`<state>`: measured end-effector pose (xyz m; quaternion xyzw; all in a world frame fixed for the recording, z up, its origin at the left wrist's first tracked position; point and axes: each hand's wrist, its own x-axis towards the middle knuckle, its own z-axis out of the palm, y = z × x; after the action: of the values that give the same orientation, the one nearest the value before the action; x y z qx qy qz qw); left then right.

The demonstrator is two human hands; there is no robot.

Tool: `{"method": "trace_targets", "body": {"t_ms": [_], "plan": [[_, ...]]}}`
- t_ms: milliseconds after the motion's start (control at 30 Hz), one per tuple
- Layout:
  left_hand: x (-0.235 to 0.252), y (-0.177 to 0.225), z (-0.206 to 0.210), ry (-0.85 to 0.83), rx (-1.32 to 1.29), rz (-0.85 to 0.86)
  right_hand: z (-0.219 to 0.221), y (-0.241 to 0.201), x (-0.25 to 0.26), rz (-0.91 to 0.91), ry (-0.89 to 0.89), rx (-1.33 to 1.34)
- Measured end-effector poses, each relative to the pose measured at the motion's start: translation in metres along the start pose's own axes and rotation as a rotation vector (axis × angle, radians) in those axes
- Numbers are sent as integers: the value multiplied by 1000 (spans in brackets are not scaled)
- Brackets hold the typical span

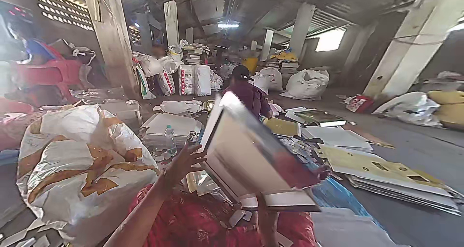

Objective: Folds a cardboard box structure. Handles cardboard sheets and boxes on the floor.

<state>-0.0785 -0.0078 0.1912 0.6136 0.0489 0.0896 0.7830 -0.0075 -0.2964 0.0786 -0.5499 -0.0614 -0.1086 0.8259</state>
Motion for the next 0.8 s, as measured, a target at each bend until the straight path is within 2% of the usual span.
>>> {"method": "trace_targets", "body": {"t_ms": [67,167,233,267,300,400,500,600,667,733,800], "plan": [[-3,12,3,-35,-143,6,-7,-6,-3,-139,-150,-47],[-26,23,12,8,-258,107,-26,20,16,-608,-428,-212],[-24,12,-9,-137,-326,186,-37,37,24,-793,-452,-409],[-20,9,-21,-182,-334,140,-42,42,23,-841,-442,-479],[-19,8,-27,-156,-316,54,-46,45,22,-869,-437,-547],[-20,6,-23,52,-311,-96,-53,39,7,-856,-498,-669],[-16,-6,-17,215,-208,-49,-55,65,4,-948,-493,-763],[-13,-12,-11,398,-38,-85,-55,85,-1,-993,-493,-802],[-14,-12,-7,434,-26,-68,-56,83,-7,-915,-470,-804],[-20,-6,2,406,-71,-8,-58,75,-8,-750,-418,-775],[-29,4,14,350,-107,68,-54,74,-7,-607,-261,-699]]}}
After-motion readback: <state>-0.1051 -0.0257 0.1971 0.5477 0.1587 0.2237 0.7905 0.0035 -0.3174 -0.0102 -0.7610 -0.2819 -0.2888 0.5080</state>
